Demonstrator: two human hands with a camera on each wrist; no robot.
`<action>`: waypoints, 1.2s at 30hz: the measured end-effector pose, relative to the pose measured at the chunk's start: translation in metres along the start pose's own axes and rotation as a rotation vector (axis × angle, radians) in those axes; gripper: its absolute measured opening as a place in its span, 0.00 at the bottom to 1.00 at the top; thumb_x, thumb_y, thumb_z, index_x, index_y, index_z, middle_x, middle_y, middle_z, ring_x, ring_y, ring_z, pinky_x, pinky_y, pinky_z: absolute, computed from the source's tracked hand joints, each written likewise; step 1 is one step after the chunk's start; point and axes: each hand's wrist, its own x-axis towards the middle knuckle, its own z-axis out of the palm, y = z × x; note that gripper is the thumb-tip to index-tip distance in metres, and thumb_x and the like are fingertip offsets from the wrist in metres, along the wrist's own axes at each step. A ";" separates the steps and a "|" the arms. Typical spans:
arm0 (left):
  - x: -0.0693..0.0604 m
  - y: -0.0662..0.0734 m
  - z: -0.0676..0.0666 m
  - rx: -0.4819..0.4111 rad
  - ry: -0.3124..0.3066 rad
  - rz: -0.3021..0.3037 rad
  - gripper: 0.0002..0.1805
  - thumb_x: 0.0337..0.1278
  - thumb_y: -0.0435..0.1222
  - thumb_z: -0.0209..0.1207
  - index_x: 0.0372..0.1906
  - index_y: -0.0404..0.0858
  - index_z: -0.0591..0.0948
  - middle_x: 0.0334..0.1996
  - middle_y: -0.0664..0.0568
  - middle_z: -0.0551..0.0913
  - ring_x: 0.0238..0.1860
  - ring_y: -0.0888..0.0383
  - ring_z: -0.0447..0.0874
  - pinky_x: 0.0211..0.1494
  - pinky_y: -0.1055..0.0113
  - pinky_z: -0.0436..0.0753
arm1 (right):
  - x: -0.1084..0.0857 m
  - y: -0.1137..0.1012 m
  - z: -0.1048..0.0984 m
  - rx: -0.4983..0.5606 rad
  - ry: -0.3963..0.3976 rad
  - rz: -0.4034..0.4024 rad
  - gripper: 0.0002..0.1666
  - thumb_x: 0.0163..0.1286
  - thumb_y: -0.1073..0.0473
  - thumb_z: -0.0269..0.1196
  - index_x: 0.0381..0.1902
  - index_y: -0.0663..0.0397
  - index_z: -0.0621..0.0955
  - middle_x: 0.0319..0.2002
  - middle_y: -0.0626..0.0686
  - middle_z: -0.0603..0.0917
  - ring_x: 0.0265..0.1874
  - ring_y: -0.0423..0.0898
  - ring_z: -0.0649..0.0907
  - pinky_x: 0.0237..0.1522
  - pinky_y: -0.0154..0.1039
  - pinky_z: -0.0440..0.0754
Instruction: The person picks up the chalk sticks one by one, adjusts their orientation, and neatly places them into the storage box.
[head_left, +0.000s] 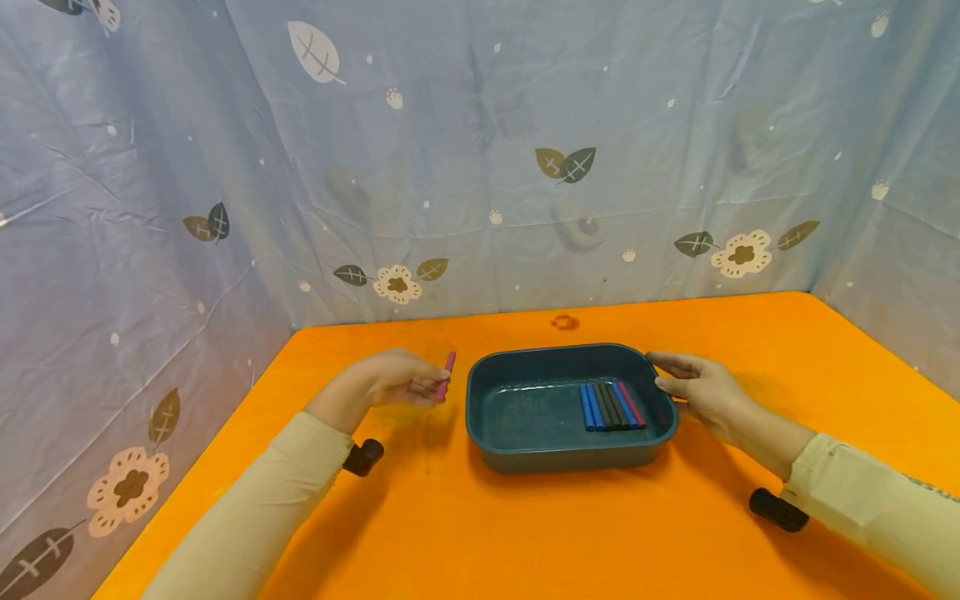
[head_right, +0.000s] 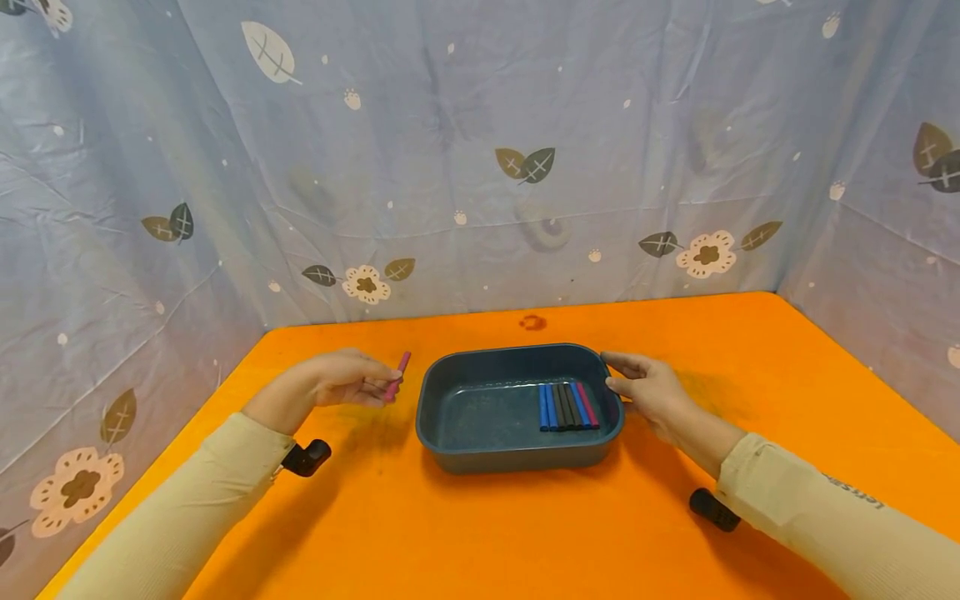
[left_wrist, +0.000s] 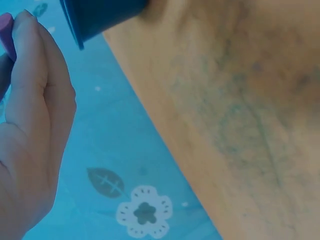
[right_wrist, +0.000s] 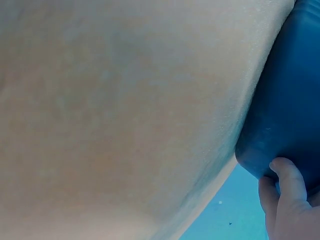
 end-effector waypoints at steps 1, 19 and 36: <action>0.001 0.002 0.002 0.000 -0.004 -0.002 0.10 0.71 0.30 0.51 0.35 0.28 0.79 0.26 0.49 0.82 0.28 0.58 0.82 0.39 0.68 0.84 | 0.000 0.000 0.000 0.001 0.000 -0.003 0.34 0.77 0.66 0.49 0.75 0.68 0.50 0.73 0.69 0.49 0.42 0.29 0.78 0.47 0.36 0.83; 0.024 0.035 0.030 -0.016 -0.035 -0.104 0.08 0.72 0.30 0.50 0.40 0.27 0.76 0.22 0.49 0.80 0.25 0.58 0.80 0.36 0.69 0.85 | 0.000 -0.001 0.000 -0.032 -0.004 -0.013 0.34 0.77 0.66 0.49 0.74 0.69 0.51 0.73 0.69 0.49 0.45 0.32 0.78 0.48 0.37 0.82; 0.046 0.063 0.061 0.003 -0.080 -0.181 0.13 0.72 0.31 0.50 0.53 0.24 0.73 0.23 0.47 0.80 0.27 0.56 0.80 0.31 0.71 0.83 | -0.001 -0.001 -0.001 -0.061 0.001 0.008 0.34 0.78 0.66 0.49 0.75 0.67 0.50 0.73 0.70 0.50 0.56 0.48 0.76 0.50 0.38 0.82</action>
